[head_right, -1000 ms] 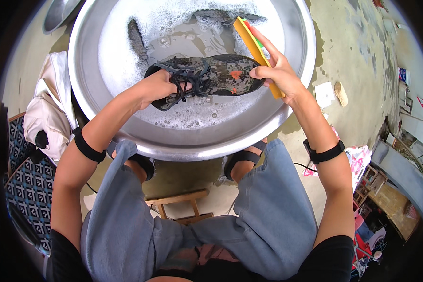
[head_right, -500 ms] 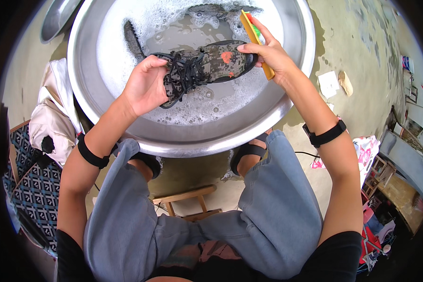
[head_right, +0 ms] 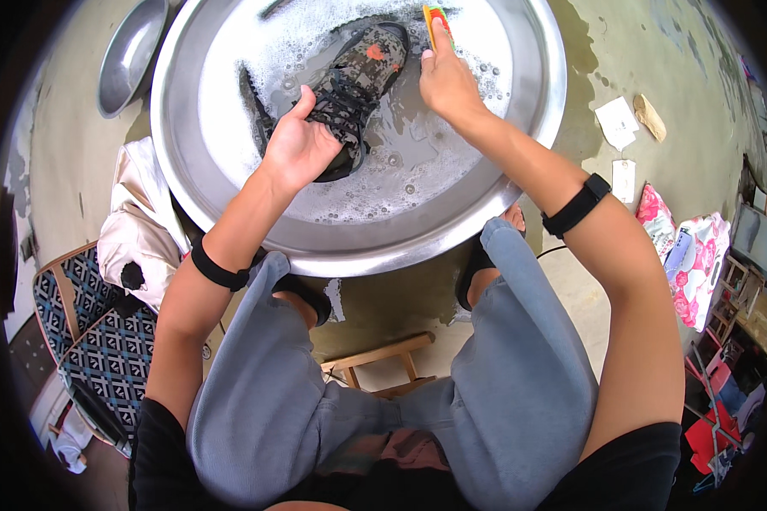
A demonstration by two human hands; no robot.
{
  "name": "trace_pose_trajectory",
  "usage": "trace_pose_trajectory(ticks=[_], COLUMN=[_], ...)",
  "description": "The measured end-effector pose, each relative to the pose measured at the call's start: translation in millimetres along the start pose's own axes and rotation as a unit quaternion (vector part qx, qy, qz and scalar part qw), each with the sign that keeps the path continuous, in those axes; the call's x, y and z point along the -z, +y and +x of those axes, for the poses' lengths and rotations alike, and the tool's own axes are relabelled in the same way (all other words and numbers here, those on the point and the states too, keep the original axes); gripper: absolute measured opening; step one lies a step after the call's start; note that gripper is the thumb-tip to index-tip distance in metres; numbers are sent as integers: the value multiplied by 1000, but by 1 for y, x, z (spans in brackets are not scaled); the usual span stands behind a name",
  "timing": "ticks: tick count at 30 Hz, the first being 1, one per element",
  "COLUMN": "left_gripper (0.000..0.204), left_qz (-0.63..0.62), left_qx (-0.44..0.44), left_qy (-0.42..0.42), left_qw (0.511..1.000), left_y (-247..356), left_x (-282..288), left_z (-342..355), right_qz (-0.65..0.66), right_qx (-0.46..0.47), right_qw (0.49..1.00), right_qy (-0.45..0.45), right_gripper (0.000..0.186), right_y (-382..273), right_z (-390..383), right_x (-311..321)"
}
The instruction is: The person scrubs a pair of camouflage-patterned shoes in a metal basin filled with soapy water using a yellow brush. They scrub the first shoe thoroughly, then place it in a smaller basin and continue scrubbing the second shoe.
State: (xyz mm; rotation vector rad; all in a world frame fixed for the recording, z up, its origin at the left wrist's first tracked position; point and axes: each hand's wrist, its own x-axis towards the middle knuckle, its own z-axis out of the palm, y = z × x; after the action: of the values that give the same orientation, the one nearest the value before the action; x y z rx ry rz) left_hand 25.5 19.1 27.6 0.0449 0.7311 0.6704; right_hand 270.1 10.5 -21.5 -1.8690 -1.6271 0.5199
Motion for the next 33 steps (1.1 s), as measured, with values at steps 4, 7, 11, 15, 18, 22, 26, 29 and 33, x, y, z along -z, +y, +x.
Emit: trace_pose_trajectory(ticks=[4, 7, 11, 15, 18, 22, 26, 29, 33], left_gripper=[67, 67, 72, 78, 71, 73, 61, 64, 56], left_qz=[-46, -111, -180, -126, -119, -78, -7, -70, 25], left_qx=[-11, -23, 67, 36, 114, 27, 65, 24, 30], left_qy=[4, -1, -113, 42, -290, 87, -58, -4, -46], left_qw=[999, 994, 975, 990, 943, 993, 996, 997, 998], left_y=[-1, -12, -15, -15, -16, -17, -13, -16, -18], left_x=[-4, -2, 10, 18, 24, 25, 23, 22, 36], left_z=[5, 10, 13, 20, 19, 19, 23, 26, 24], right_qz=[170, 242, 279, 325, 310, 382, 370, 418, 385], right_qx=[-46, -156, -227, -318, -277, -366, -318, -363, -327], right_qw=[982, 928, 921, 847, 895, 810, 865, 812, 841], right_qy=[-74, -238, -149, -274, -161, -254, -115, -184, -192], right_gripper=[68, 63, 58, 57, 58, 58, 57, 57, 58], right_y=[-79, -116, -128, -135, -136, -159, -148, -158, -147], right_z=[-56, -67, -59, -59, -55, -62, -43, -53, -53], right_x=[14, 20, 17, 16, 17, 31, 22, 27, 22])
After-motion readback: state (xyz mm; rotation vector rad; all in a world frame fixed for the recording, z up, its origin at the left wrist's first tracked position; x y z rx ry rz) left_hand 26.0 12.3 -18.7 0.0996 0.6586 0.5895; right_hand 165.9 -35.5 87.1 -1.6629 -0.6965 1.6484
